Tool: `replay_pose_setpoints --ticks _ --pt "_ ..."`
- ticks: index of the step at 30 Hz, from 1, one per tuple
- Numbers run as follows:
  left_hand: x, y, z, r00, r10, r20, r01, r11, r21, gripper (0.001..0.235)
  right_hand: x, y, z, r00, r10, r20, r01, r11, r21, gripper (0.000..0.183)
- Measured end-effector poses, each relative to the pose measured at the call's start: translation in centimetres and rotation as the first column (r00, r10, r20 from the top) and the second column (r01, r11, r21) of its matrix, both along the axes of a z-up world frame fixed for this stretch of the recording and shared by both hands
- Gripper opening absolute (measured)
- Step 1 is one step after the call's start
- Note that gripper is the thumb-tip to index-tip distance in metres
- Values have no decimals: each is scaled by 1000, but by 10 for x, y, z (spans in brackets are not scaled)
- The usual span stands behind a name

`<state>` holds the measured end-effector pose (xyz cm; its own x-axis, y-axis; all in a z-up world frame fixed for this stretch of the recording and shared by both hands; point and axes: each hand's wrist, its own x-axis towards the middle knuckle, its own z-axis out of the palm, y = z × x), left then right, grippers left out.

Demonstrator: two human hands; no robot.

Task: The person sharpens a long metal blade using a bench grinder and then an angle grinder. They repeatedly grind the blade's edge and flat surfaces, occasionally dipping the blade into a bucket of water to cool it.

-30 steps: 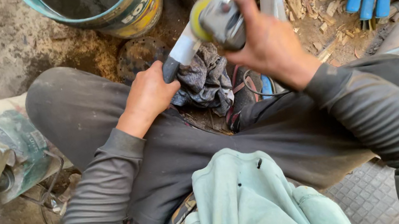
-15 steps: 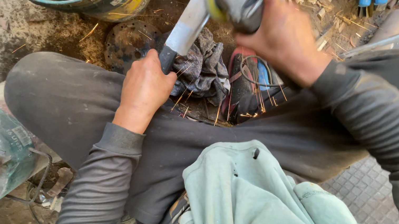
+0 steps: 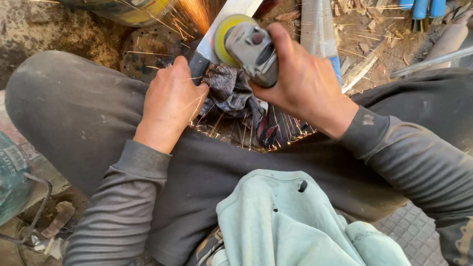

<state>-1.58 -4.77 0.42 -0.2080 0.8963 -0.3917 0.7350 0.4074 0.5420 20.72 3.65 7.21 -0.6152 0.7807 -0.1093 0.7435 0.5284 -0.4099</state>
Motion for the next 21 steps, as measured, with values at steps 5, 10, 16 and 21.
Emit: replay_pose_setpoints --ticks 5,10,16,21 --pt "1 -1 -2 1000 -4 -6 4 1000 6 35 4 -6 -5 996 -86 28 88 994 -61 88" --pt "1 -2 -4 1000 -7 -17 7 1000 23 37 7 -6 -15 996 -88 -14 87 996 -35 92" --pt "-1 0 -10 1000 -7 -18 7 1000 -22 36 38 40 -43 958 -285 -21 283 956 -75 89" --pt "-1 -1 -13 1000 -18 -7 19 999 37 33 48 85 -50 945 -282 -163 302 946 116 83"
